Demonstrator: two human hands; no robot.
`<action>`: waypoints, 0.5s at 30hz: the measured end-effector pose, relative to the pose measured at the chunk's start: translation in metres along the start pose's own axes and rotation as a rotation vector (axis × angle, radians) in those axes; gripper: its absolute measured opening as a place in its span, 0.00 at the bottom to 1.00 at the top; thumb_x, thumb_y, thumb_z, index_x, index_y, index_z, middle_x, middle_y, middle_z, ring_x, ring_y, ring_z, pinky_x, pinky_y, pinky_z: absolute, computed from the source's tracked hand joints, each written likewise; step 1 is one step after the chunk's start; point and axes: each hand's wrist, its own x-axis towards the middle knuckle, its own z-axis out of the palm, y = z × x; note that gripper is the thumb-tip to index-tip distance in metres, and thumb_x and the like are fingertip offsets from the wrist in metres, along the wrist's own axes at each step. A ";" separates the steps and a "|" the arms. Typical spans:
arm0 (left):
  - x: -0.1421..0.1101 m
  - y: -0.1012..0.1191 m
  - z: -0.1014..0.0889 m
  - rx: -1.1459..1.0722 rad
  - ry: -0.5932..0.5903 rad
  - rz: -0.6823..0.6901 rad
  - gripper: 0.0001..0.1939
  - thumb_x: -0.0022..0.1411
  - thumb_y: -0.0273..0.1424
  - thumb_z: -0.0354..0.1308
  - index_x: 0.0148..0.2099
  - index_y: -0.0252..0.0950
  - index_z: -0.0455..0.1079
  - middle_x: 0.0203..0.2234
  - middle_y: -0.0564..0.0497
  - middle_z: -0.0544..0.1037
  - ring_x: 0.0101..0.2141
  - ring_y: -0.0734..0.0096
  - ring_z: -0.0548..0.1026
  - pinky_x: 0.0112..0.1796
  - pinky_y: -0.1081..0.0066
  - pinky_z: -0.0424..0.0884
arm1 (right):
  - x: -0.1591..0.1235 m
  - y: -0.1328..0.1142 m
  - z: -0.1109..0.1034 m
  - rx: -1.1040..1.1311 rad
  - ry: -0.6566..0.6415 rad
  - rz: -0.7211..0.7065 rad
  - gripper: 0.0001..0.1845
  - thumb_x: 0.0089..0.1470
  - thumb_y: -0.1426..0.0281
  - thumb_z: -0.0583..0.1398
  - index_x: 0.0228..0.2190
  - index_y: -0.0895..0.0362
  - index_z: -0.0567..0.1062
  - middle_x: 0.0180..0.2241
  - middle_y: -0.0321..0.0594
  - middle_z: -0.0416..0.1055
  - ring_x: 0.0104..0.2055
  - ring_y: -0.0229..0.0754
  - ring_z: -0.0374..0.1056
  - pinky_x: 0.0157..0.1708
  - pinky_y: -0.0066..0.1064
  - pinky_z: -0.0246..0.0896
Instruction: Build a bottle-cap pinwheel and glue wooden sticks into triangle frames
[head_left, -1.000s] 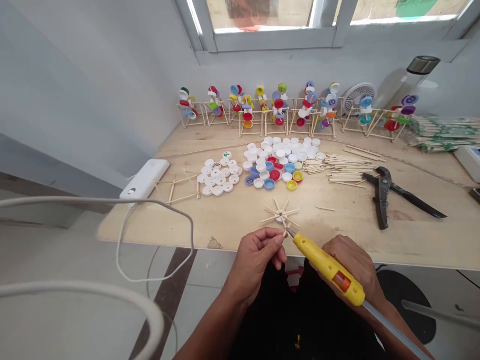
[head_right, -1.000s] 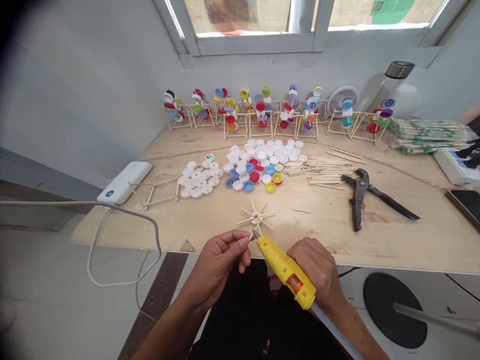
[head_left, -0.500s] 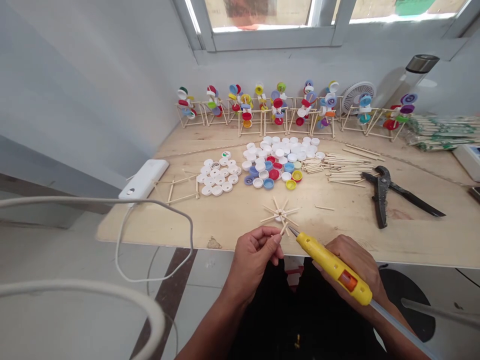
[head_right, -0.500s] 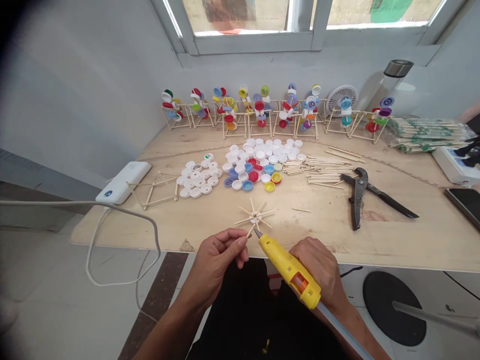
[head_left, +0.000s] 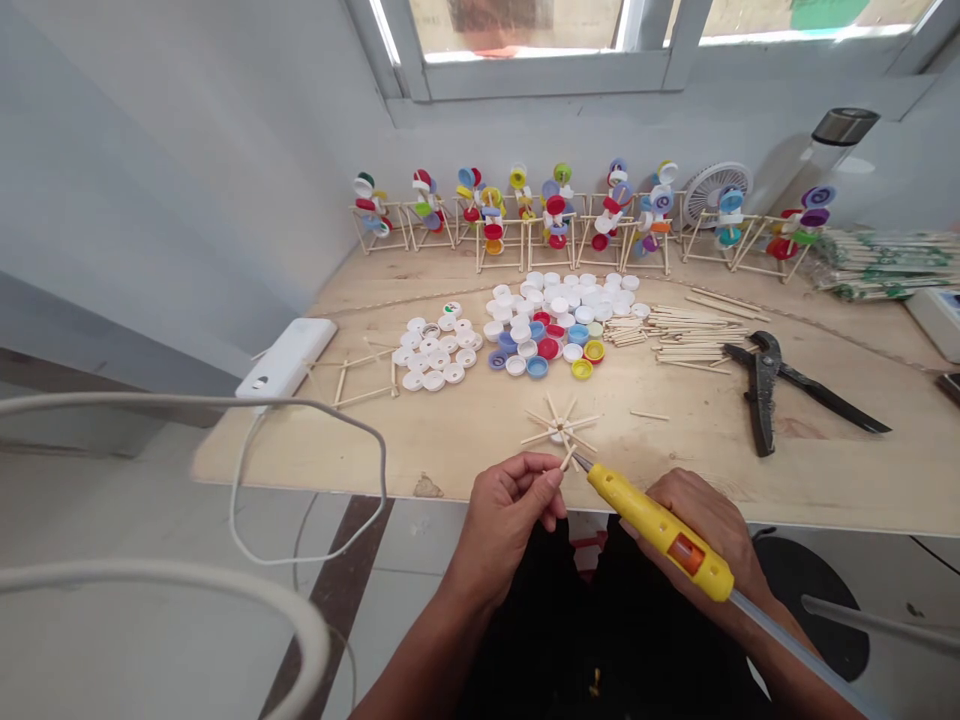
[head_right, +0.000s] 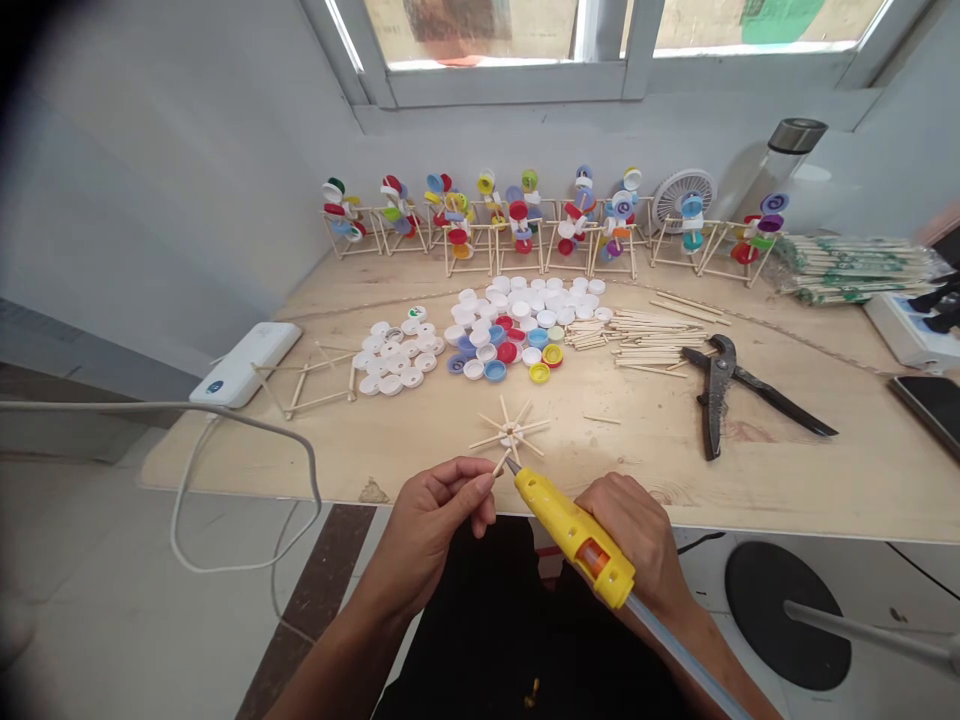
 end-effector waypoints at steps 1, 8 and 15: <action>0.000 0.000 0.000 -0.004 0.000 -0.004 0.13 0.50 0.36 0.64 0.35 0.32 0.73 0.15 0.54 0.72 0.17 0.79 0.65 0.22 0.76 0.61 | 0.000 0.000 0.000 0.001 0.001 0.002 0.08 0.55 0.68 0.58 0.26 0.55 0.66 0.20 0.34 0.64 0.22 0.35 0.58 0.23 0.30 0.49; 0.000 0.000 0.000 -0.019 0.001 -0.012 0.13 0.50 0.36 0.64 0.35 0.32 0.73 0.15 0.54 0.72 0.16 0.79 0.64 0.21 0.76 0.61 | -0.001 0.001 0.001 -0.012 -0.001 0.017 0.09 0.55 0.68 0.57 0.25 0.55 0.64 0.19 0.34 0.63 0.22 0.35 0.57 0.23 0.29 0.48; 0.000 0.000 0.000 -0.038 -0.010 -0.024 0.12 0.50 0.35 0.64 0.35 0.32 0.73 0.15 0.55 0.73 0.16 0.80 0.65 0.22 0.77 0.60 | 0.000 0.000 0.001 -0.027 -0.005 0.020 0.10 0.55 0.66 0.58 0.25 0.55 0.64 0.20 0.34 0.62 0.22 0.35 0.57 0.23 0.29 0.48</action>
